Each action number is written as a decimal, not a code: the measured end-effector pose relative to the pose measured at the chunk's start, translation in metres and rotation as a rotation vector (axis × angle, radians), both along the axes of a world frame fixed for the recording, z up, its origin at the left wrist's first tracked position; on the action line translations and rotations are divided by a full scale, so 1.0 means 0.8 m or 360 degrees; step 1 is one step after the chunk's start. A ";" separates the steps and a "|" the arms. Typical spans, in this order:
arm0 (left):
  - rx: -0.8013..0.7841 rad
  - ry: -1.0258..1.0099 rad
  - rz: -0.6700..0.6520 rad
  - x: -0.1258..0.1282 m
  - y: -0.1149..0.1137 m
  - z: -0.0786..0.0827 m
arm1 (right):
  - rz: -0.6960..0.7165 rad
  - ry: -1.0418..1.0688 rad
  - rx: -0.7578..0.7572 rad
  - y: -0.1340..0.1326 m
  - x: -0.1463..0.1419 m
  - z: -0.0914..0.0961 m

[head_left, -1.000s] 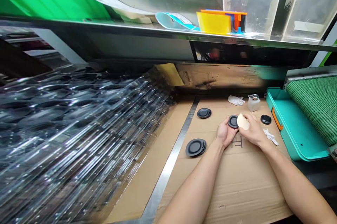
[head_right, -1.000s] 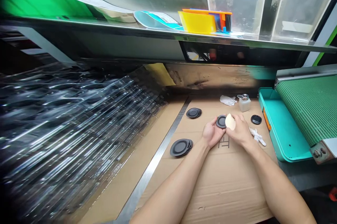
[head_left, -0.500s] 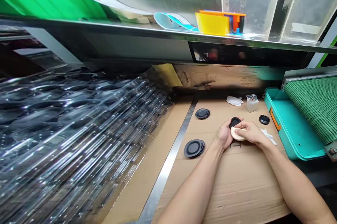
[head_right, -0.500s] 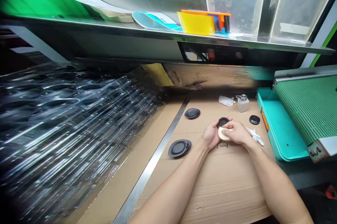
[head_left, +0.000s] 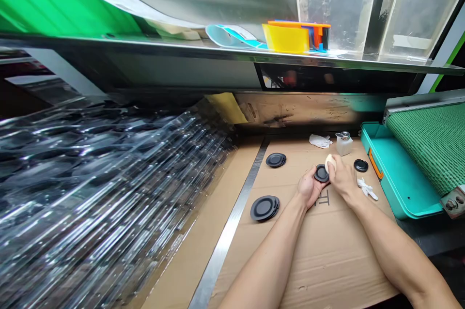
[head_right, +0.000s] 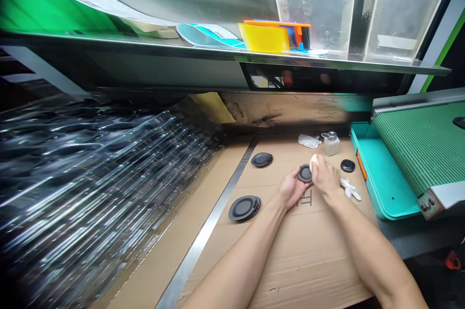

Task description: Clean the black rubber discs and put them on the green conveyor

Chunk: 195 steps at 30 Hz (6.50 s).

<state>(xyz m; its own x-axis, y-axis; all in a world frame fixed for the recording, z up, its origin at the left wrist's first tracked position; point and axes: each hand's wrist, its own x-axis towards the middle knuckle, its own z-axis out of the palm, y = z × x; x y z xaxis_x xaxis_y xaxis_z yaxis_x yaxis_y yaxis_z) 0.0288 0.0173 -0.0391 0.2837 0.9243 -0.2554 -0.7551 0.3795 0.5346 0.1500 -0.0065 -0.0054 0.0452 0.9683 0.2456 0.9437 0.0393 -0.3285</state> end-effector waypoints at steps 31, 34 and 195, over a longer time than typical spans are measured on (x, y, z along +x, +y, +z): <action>-0.0037 -0.0047 -0.0051 -0.002 -0.001 0.008 | -0.0088 -0.0196 -0.0107 -0.005 -0.028 -0.012; -0.0039 -0.0005 -0.0042 -0.002 -0.001 0.007 | -0.0182 -0.0164 -0.0148 -0.005 -0.030 -0.009; 0.0617 0.1485 -0.0371 0.016 -0.023 0.010 | 0.0447 -0.0323 -0.0253 -0.007 0.043 0.036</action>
<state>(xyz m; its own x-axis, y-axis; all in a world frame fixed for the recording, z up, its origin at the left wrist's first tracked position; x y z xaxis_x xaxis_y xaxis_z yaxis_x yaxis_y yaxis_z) 0.0415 -0.0011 -0.0309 0.3082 0.9374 -0.1620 0.0923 0.1400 0.9858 0.1841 -0.0121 0.0234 -0.2616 0.9628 0.0677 0.9499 0.2692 -0.1589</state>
